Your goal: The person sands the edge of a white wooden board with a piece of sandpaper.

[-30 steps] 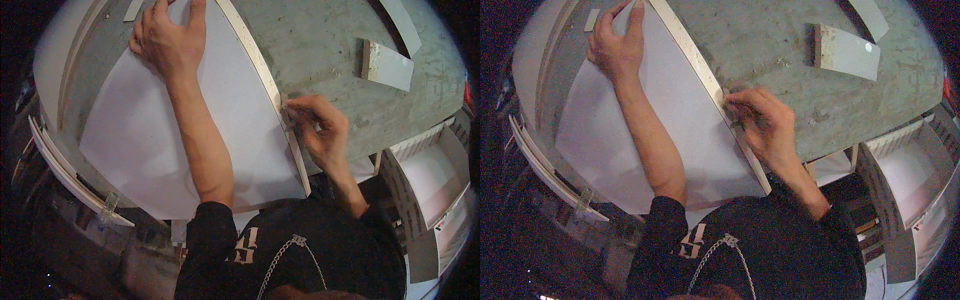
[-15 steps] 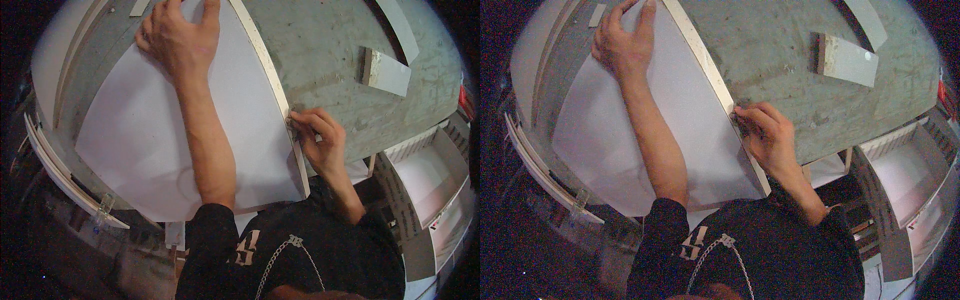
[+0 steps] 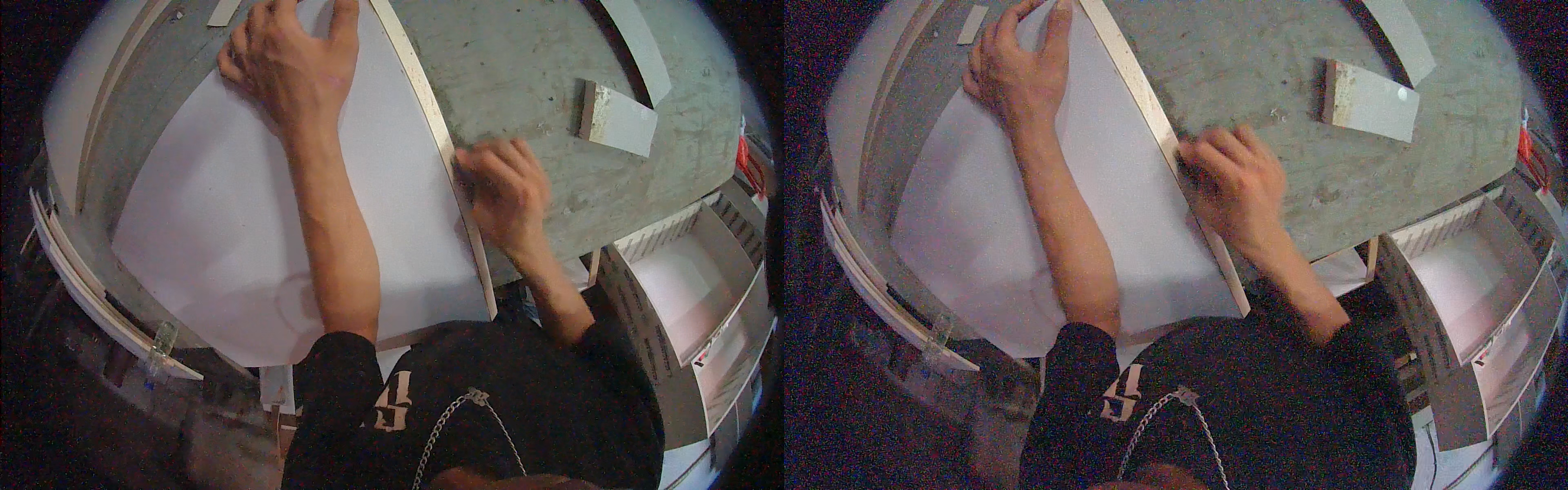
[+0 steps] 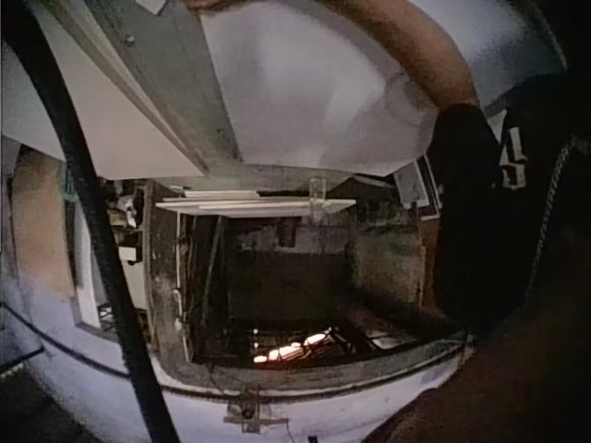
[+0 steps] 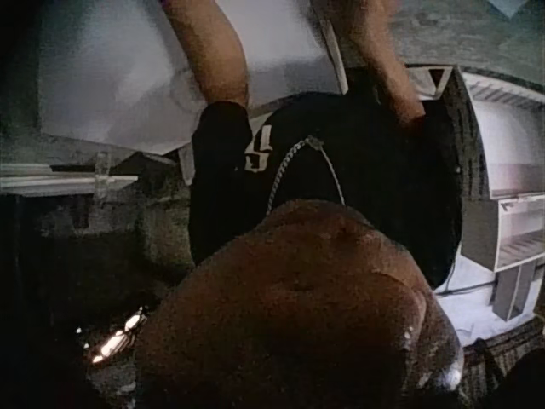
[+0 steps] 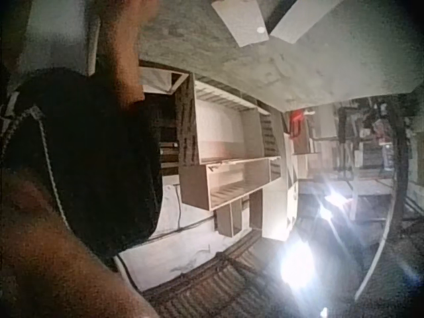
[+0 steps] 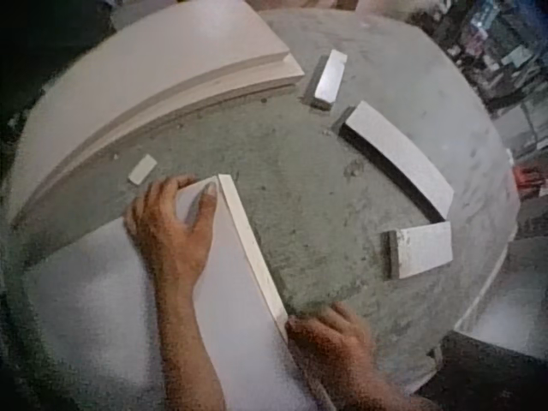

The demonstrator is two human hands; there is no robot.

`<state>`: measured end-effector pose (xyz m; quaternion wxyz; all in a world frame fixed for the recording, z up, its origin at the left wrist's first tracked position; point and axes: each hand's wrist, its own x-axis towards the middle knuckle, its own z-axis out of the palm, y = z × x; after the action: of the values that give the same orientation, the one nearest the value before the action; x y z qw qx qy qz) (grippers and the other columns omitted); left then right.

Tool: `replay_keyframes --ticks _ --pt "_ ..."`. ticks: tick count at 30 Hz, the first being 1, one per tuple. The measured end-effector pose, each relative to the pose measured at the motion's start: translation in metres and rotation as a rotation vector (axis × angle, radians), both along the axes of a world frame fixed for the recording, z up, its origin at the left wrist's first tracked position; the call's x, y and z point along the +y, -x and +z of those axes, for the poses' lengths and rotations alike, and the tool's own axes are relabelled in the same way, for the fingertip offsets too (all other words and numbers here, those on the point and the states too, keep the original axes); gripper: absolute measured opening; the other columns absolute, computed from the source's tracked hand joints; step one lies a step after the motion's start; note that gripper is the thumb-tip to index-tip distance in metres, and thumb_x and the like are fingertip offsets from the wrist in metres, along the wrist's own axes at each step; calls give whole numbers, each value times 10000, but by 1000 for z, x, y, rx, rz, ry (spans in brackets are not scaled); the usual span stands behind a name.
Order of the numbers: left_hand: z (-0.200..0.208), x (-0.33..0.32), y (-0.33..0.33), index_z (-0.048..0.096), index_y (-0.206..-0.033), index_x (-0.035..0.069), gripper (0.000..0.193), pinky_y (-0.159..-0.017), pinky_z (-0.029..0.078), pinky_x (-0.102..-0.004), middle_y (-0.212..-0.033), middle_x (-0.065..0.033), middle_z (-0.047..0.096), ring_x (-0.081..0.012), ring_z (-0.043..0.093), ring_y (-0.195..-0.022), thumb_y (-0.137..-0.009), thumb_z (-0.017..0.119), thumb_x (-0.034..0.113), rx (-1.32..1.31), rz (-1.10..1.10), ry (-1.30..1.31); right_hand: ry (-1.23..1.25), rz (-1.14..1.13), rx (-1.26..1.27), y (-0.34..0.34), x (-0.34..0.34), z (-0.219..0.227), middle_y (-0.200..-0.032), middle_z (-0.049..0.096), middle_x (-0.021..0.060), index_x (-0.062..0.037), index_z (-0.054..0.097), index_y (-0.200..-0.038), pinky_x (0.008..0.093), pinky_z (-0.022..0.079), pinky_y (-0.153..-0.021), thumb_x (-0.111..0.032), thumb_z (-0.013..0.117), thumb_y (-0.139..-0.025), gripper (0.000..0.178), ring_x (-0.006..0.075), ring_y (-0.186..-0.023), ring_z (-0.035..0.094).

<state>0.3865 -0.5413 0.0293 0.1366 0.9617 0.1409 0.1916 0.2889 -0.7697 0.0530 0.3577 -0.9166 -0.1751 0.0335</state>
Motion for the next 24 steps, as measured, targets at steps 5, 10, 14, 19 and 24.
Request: replay_keyframes --ticks 5,10,14,19,24 --pt "0 -3 -3 706 -1090 109 379 -1080 335 -509 -1113 -117 677 -339 580 -1146 -894 712 434 -9 -9 31 42 20 -78 -38 8 -10 -842 639 13 -129 688 -828 406 460 -682 -129 773 -745 119 267 -791 580" --pt "1 1 2 709 -1090 113 381 -1085 334 -507 -1112 -111 677 -335 580 -1146 -892 712 439 -9 4 -23 130 68 -9 -6 -4 -9 -877 631 -13 -154 674 -856 406 384 -806 -159 773 -751 145 243 -881 566" --pt "1 -8 -5 710 -1084 118 367 -1084 334 -506 -1112 -111 675 -333 576 -1153 -893 712 431 -7 4 12 67 121 -100 -52 7 -14 -896 619 -23 -164 666 -883 408 356 -816 -153 776 -742 179 231 -905 551" --pt "1 2 0 709 -1084 118 360 -1078 335 -506 -1114 -112 673 -333 572 -1160 -899 708 427 -28 12 -20 34 206 -43 -19 -10 -21 -824 579 -25 -171 671 -866 395 350 -803 -137 762 -746 155 232 -889 552" --pt "0 -5 -4 705 -1091 125 361 -1085 328 -507 -1130 -108 667 -331 558 -1182 -893 710 426 5 15 37 55 228 -121 -54 -1 -18 -826 599 -54 -184 679 -858 383 349 -802 -104 752 -723 172 222 -885 554"
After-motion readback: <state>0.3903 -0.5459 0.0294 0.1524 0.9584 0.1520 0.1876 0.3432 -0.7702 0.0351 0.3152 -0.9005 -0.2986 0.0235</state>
